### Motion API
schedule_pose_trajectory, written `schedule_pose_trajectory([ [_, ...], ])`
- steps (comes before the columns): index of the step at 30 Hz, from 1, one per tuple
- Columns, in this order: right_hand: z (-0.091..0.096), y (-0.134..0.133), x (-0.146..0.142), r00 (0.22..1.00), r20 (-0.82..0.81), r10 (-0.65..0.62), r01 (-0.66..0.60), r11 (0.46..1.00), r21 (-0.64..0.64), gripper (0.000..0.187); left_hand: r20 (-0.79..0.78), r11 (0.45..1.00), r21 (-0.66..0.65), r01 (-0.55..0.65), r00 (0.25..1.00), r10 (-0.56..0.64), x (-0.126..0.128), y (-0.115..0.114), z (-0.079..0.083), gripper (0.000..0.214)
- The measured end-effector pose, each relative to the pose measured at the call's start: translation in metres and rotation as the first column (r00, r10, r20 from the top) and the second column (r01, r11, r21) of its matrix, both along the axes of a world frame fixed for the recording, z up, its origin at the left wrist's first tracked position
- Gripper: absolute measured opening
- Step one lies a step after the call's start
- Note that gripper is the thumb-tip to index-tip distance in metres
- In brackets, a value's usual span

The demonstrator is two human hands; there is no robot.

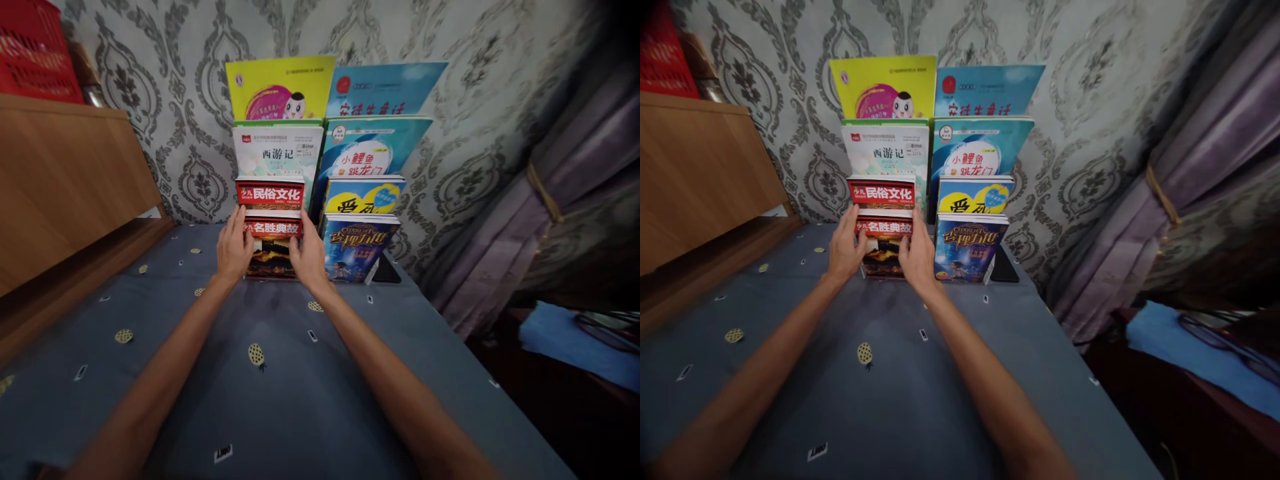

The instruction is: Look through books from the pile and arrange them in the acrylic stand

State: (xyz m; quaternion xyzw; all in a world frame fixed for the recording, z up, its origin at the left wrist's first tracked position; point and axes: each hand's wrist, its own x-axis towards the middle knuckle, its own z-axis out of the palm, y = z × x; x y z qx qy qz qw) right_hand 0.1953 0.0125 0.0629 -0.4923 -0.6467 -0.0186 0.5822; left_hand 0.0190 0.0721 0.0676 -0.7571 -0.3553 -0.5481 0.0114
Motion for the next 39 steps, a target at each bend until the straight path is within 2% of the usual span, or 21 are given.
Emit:
schedule_pose_trajectory([
  [4,0.002,-0.005,0.0,0.999,-0.033,0.035,-0.035,0.999,-0.012,0.072,-0.011,1.0,0.018,-0.026,1.0,0.026,-0.002,-0.002,0.002,0.057],
  [7,-0.003,-0.022,-0.005,0.998,-0.064,-0.026,0.026,1.0,0.004,0.076,-0.062,0.999,0.033,-0.029,0.998,0.031,-0.006,-0.002,0.004,0.059],
  [10,-0.02,-0.055,-0.01,1.0,0.009,-0.024,0.024,1.0,-0.017,0.072,-0.138,0.999,0.047,-0.015,0.99,0.021,-0.012,-0.004,0.006,0.061],
  [15,-0.06,-0.115,-0.002,0.948,0.28,0.153,-0.096,0.974,-0.205,0.057,-0.179,0.999,0.047,-0.026,0.983,0.034,-0.018,-0.01,0.009,0.069],
  [17,-0.071,-0.129,0.006,0.926,0.325,0.191,-0.114,0.964,-0.241,0.05,-0.185,0.999,0.049,-0.017,0.982,0.026,-0.018,-0.013,0.011,0.073],
  [20,-0.08,-0.135,0.013,0.937,0.275,0.213,-0.144,0.957,-0.25,0.042,-0.194,0.998,0.064,0.004,0.981,0.009,-0.02,-0.016,0.013,0.078],
  [23,-0.083,-0.133,0.013,0.945,0.239,0.224,-0.157,0.95,-0.268,0.041,-0.13,0.999,0.046,0.002,0.991,0.004,-0.023,-0.017,0.011,0.081],
  [27,-0.079,-0.122,0.012,0.967,0.152,0.203,-0.154,0.947,-0.283,0.049,0.062,0.989,-0.135,0.065,0.996,-0.057,-0.023,-0.01,-0.005,0.08],
  [29,-0.069,-0.108,0.013,0.979,0.077,0.189,-0.165,0.953,-0.252,0.057,0.157,0.969,-0.197,0.153,0.98,-0.123,-0.019,-0.004,-0.016,0.076],
  [32,-0.045,-0.074,0.014,0.986,-0.035,0.16,-0.164,0.97,-0.18,0.069,0.236,0.955,-0.186,0.232,0.954,-0.186,-0.012,0.006,-0.029,0.068],
  [36,-0.019,-0.03,0.006,0.975,-0.188,0.115,-0.151,0.97,-0.191,0.075,0.251,0.959,-0.16,0.236,0.949,-0.191,-0.004,0.009,-0.034,0.058],
  [39,-0.014,-0.014,-0.004,0.962,-0.249,0.116,-0.159,0.975,-0.159,0.077,0.22,0.964,-0.169,0.204,0.962,-0.165,-0.003,0.006,-0.035,0.045],
])
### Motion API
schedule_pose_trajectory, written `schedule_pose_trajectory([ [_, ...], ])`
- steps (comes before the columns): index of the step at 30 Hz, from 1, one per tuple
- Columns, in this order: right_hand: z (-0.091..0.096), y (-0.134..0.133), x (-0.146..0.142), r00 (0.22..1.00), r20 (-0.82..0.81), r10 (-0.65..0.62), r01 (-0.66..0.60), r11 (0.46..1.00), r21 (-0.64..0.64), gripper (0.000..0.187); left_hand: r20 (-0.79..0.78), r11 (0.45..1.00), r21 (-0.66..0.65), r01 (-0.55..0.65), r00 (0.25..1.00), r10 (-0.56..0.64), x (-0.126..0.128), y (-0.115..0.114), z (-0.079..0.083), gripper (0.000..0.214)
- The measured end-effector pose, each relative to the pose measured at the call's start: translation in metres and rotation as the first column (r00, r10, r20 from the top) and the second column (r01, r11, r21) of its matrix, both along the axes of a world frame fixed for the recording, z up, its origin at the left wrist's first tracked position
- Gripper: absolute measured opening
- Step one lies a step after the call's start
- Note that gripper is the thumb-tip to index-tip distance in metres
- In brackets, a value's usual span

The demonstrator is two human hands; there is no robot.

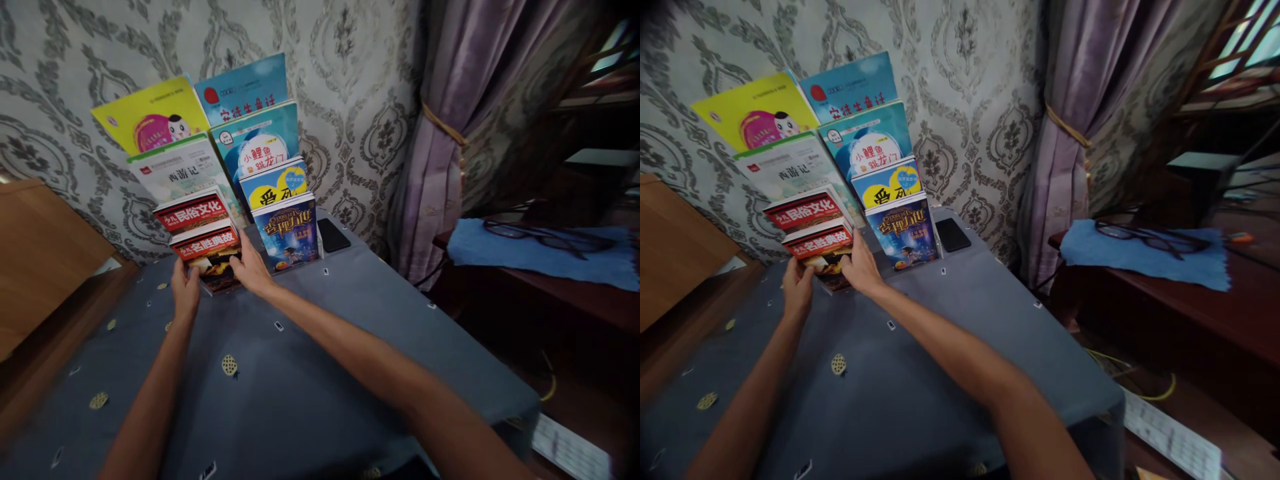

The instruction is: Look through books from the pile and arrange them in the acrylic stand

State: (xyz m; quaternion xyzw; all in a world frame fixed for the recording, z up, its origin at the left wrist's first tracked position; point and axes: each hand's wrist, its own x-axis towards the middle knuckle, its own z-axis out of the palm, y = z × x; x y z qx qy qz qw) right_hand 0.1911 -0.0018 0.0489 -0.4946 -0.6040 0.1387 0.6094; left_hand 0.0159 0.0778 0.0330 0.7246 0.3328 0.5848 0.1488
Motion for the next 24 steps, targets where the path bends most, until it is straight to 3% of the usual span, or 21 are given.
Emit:
schedule_pose_trajectory([
  [16,0.002,-0.004,-0.006,0.999,-0.005,-0.049,0.049,0.999,-0.023,0.071,0.017,0.996,-0.024,-0.087,0.996,0.088,0.008,-0.007,-0.007,0.042],
  [20,0.003,-0.009,-0.008,0.998,-0.059,-0.026,0.027,1.0,0.012,0.069,0.018,0.996,0.009,-0.083,0.996,0.083,0.011,-0.009,-0.008,0.059],
  [24,0.001,-0.006,-0.008,0.989,-0.147,0.023,-0.01,0.996,0.088,0.062,0.103,1.0,0.006,0.003,0.995,-0.004,0.015,-0.012,-0.004,0.075],
])
